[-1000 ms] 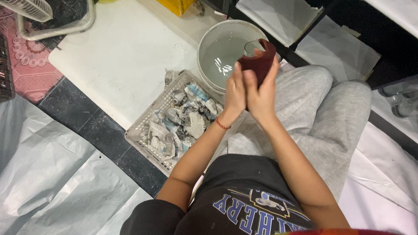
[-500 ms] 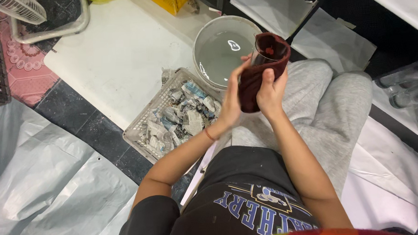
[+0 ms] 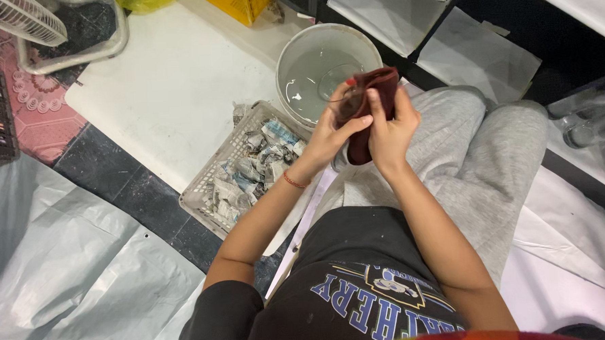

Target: The person unwraps small ceramic and glass items from newspaper, washes them in a bucket of water, dries them with a cloth, and places them on a shelf. The items include cups, a glass, and a small plate.

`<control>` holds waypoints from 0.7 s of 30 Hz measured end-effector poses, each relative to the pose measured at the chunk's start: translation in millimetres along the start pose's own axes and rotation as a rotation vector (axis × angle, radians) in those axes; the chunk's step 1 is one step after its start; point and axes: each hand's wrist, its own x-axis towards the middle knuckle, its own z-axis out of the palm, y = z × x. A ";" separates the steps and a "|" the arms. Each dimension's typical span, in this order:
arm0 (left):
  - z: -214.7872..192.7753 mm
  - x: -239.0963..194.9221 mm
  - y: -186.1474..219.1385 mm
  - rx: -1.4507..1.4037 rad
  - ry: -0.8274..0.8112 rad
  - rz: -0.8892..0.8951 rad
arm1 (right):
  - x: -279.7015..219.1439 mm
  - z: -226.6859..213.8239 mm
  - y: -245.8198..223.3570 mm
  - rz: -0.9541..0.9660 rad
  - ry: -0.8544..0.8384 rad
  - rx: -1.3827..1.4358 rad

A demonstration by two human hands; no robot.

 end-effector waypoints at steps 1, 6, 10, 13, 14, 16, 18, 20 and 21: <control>1.9 1.4 -5.5 -0.097 0.049 -0.016 | 1.5 -0.6 -1.3 -0.029 -0.003 -0.062; 7.5 -0.4 -15.7 -0.331 0.114 -0.007 | 11.6 -11.2 -13.4 -0.312 -0.037 -0.329; 2.3 0.3 7.7 -0.022 0.165 0.142 | 19.2 -25.2 -36.6 -0.505 -0.020 -0.305; -3.6 -3.2 33.2 0.119 0.114 0.302 | 20.8 -29.9 -43.0 -0.437 -0.004 -0.246; -6.1 -5.9 38.4 0.149 0.093 0.277 | 20.8 -31.7 -40.7 -0.438 0.005 -0.251; -12.0 -11.5 43.9 0.208 0.052 0.226 | 21.5 -36.0 -31.7 -0.414 0.064 -0.252; -17.6 -10.9 44.2 0.138 0.074 0.176 | 26.4 -41.8 -19.4 -0.368 0.163 -0.242; -20.3 -11.0 48.9 0.201 0.071 0.174 | 36.9 -55.2 -13.9 -0.263 0.202 -0.119; -20.7 -13.8 53.7 0.299 0.058 0.193 | 41.7 -60.3 -15.5 -0.239 0.215 -0.047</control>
